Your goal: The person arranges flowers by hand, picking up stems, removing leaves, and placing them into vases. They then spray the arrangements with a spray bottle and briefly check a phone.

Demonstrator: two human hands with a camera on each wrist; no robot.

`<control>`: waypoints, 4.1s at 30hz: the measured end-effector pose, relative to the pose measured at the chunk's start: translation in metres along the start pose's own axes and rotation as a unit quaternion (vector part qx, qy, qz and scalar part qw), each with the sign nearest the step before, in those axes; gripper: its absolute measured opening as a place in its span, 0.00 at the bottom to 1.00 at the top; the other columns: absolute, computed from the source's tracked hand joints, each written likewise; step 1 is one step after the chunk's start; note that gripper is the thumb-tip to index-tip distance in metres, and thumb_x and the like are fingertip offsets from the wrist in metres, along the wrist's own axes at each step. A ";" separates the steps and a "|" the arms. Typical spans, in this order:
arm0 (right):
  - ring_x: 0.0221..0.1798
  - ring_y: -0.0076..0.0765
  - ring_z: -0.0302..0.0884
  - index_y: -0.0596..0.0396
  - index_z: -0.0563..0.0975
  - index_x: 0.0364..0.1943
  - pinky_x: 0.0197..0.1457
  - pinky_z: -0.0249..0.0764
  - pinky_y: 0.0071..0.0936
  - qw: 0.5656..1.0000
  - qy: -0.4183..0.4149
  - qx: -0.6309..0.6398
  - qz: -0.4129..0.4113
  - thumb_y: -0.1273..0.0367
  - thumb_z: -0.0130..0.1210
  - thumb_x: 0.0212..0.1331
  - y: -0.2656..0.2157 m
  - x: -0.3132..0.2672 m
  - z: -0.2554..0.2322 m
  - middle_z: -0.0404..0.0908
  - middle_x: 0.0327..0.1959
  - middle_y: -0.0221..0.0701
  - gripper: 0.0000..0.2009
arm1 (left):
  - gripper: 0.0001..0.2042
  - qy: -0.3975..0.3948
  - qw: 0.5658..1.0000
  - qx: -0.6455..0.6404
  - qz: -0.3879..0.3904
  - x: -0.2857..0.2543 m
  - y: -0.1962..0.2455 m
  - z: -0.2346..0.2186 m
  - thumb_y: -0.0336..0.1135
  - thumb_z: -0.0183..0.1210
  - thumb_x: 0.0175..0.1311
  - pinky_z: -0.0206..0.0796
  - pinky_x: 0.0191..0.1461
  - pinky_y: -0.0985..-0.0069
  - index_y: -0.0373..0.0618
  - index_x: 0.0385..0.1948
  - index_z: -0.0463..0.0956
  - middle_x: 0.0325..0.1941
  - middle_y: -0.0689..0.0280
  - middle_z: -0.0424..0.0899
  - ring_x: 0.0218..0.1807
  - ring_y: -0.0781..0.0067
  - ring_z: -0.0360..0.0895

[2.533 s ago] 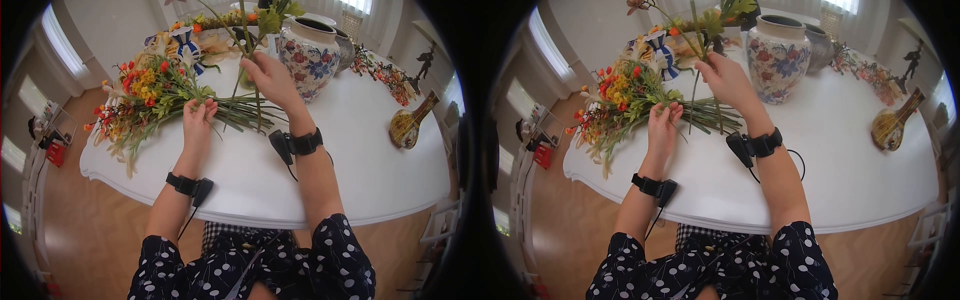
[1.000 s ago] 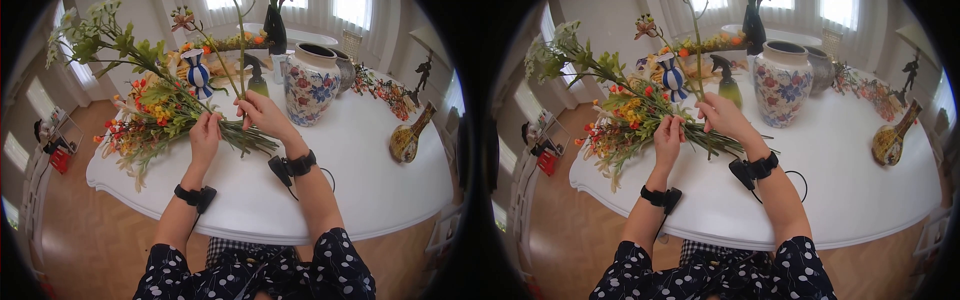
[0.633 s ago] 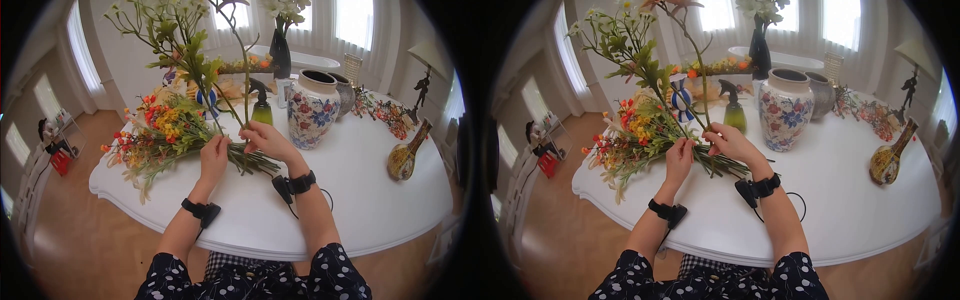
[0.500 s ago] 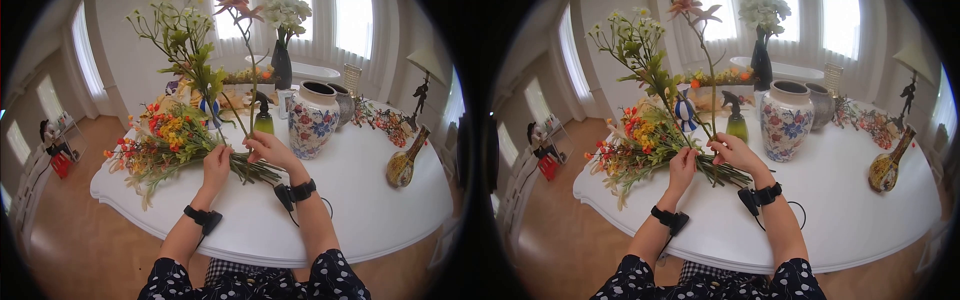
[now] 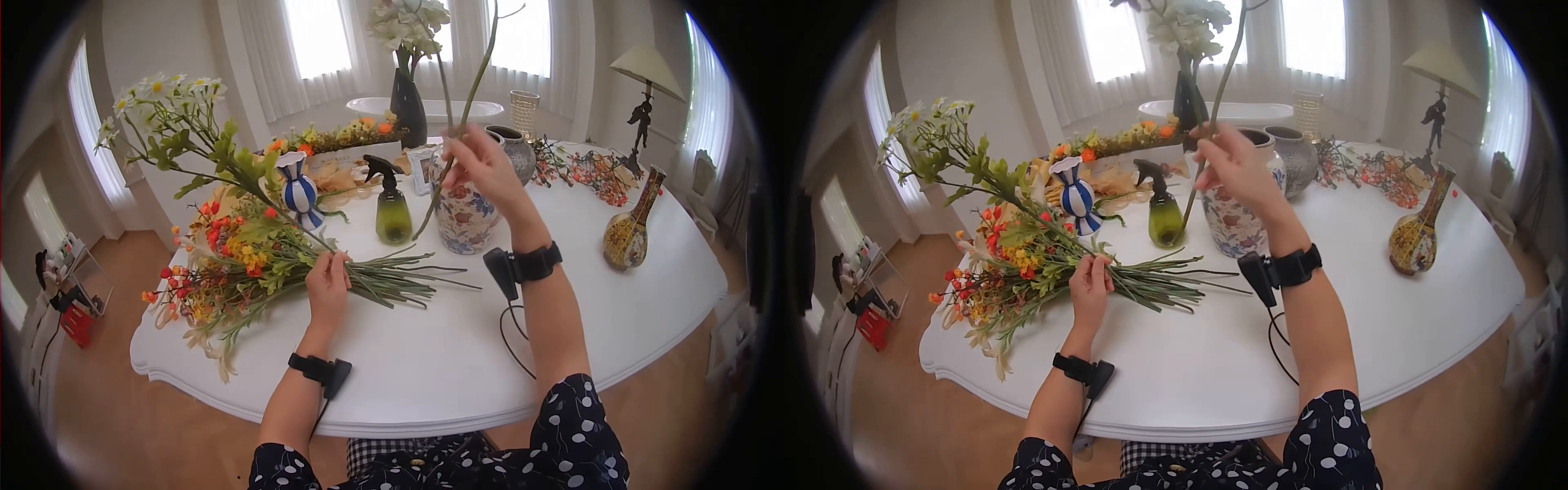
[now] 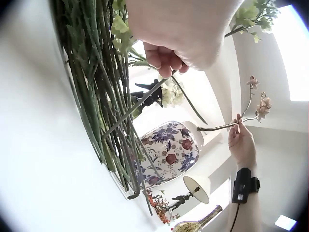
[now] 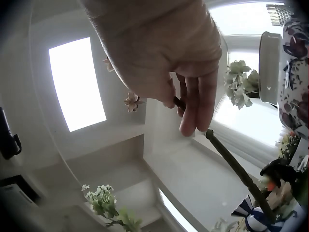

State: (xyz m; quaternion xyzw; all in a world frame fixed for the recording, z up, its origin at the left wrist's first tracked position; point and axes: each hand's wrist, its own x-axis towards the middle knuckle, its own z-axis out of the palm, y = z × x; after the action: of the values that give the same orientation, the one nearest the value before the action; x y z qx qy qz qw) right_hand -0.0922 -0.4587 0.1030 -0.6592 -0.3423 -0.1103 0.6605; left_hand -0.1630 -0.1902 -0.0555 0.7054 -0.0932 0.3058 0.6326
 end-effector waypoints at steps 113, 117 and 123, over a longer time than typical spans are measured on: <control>0.38 0.44 0.83 0.57 0.79 0.46 0.44 0.75 0.35 0.844 0.216 -0.491 -0.028 0.48 0.50 0.61 0.050 0.071 -0.101 0.84 0.33 0.41 0.25 | 0.05 -0.002 0.997 0.075 0.010 -0.021 -0.008 0.007 0.27 0.54 0.65 0.56 0.28 0.86 0.37 0.37 0.78 0.27 0.71 0.72 0.26 0.86 0.63; 0.43 0.52 0.81 0.56 0.79 0.46 0.48 0.74 0.40 0.862 0.164 -0.476 0.063 0.44 0.50 0.57 0.065 0.056 -0.096 0.83 0.36 0.46 0.29 | 0.05 -0.009 0.996 0.087 0.011 -0.021 -0.012 0.007 0.26 0.53 0.66 0.56 0.28 0.86 0.37 0.37 0.78 0.27 0.71 0.72 0.25 0.86 0.63; 0.41 0.51 0.81 0.61 0.79 0.42 0.46 0.74 0.40 0.866 0.194 -0.446 0.118 0.45 0.52 0.56 0.062 0.047 -0.080 0.83 0.33 0.46 0.29 | 0.05 -0.001 0.998 0.068 0.011 -0.022 -0.009 0.008 0.26 0.53 0.66 0.55 0.28 0.87 0.38 0.37 0.78 0.26 0.73 0.72 0.26 0.87 0.63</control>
State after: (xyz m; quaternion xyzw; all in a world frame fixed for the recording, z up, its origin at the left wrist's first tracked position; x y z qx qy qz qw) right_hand 0.0045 -0.5134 0.0905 -0.8841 -0.0413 -0.2985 0.3571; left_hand -0.1729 -0.2022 -0.0756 0.7462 -0.0799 0.3177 0.5795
